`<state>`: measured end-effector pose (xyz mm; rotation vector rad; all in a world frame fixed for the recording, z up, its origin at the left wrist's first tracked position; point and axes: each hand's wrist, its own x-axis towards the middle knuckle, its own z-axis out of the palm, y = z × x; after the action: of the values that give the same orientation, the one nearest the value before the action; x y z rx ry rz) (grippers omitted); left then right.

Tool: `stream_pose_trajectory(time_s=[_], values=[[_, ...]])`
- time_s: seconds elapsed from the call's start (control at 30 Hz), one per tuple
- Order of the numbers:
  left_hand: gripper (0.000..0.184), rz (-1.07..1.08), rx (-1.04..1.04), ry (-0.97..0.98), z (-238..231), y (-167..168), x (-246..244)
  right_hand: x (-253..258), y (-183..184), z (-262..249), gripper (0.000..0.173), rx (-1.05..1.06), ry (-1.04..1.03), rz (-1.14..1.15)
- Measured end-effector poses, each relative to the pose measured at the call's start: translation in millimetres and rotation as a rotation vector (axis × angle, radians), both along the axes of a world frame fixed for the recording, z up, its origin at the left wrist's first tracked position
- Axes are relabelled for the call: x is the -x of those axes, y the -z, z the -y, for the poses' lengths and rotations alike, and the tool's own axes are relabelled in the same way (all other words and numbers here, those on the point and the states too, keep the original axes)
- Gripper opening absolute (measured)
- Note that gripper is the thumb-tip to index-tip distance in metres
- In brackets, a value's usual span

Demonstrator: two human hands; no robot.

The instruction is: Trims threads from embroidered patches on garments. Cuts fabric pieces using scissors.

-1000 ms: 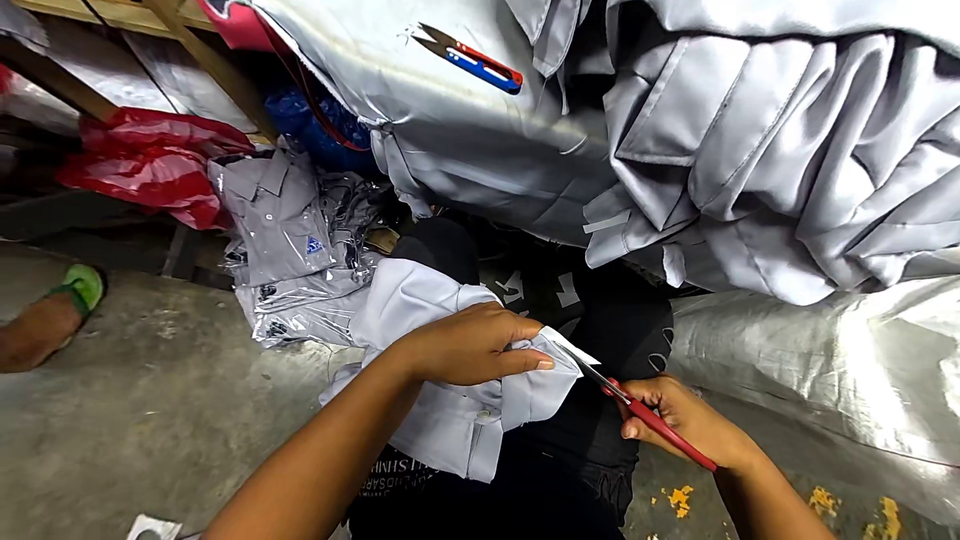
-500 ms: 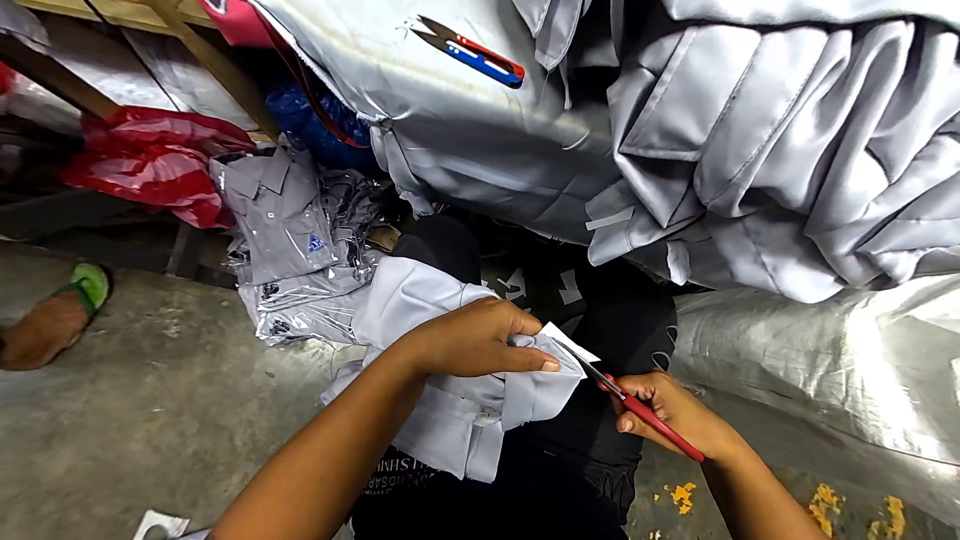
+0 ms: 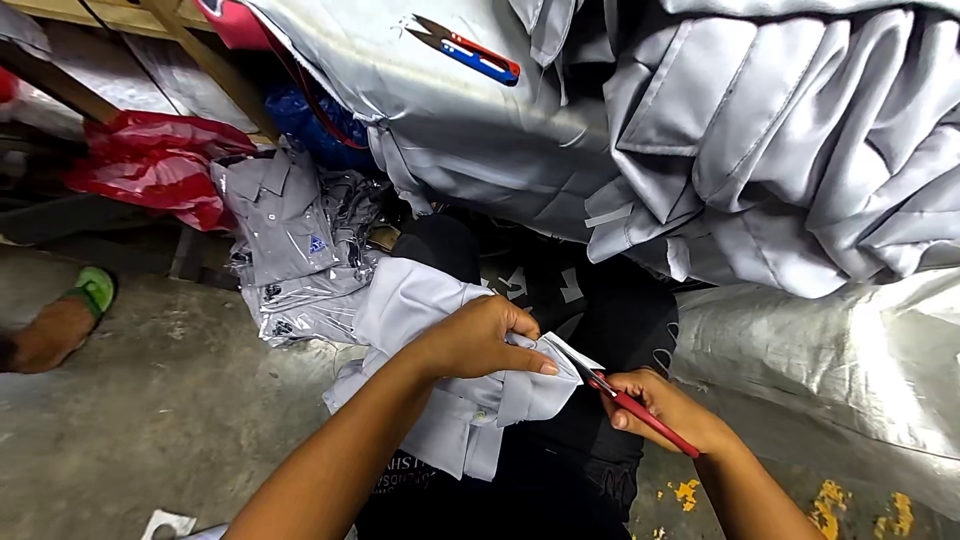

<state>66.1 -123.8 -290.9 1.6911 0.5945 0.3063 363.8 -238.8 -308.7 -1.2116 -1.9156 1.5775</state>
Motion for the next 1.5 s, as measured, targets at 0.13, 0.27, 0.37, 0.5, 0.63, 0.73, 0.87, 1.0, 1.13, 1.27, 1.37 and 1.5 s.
stream_pose_trajectory(time_s=[0.13, 0.27, 0.37, 0.5, 0.63, 0.73, 0.87, 1.0, 1.13, 1.27, 1.37, 1.5], values=[[0.027, -0.005, -0.005, 0.008, 0, -1, 0, 0, 2, 3, 0.061, 0.003, 0.032, 0.000], [0.027, 0.002, -0.006, 0.010, 0, -1, -1, 1, 4, 4, 0.058, 0.024, 0.060, 0.013], [0.028, 0.014, -0.073, -0.075, 2, -4, 6, 3, 7, 5, 0.056, 0.017, 0.149, -0.011], [0.025, -0.163, -0.500, -0.439, 12, -6, 39, 5, 12, 10, 0.044, 0.049, 0.367, -0.027], [0.047, -0.366, -0.484, -0.785, 31, 24, 76, 12, 21, 14, 0.039, 0.085, 0.455, -0.140], [0.091, -0.302, -0.171, -0.778, 54, 45, 89, 26, 26, 13, 0.035, 0.109, 0.479, -0.216], [0.127, -0.367, -0.189, -0.757, 71, 49, 86, 46, 33, 8, 0.033, 0.119, 0.492, -0.310], [0.110, -0.525, -0.339, -0.854, 74, 49, 77, 61, 44, 4, 0.030, 0.148, 0.550, -0.366], [0.041, -0.536, -0.443, -0.755, 61, 32, 97, 75, 55, 5, 0.032, 0.265, 0.683, -0.388], [0.034, -0.531, -0.502, -0.703, 47, 3, 113, 74, 75, 6, 0.036, 0.334, 0.698, -0.371], [0.023, -0.514, -0.534, -0.759, 32, -56, 86, 70, 84, 3, 0.042, 0.360, 0.699, -0.376], [0.030, -0.030, -0.697, -0.449, -50, -124, 87, 69, 97, 0, 0.049, 0.352, 0.697, -0.361]])
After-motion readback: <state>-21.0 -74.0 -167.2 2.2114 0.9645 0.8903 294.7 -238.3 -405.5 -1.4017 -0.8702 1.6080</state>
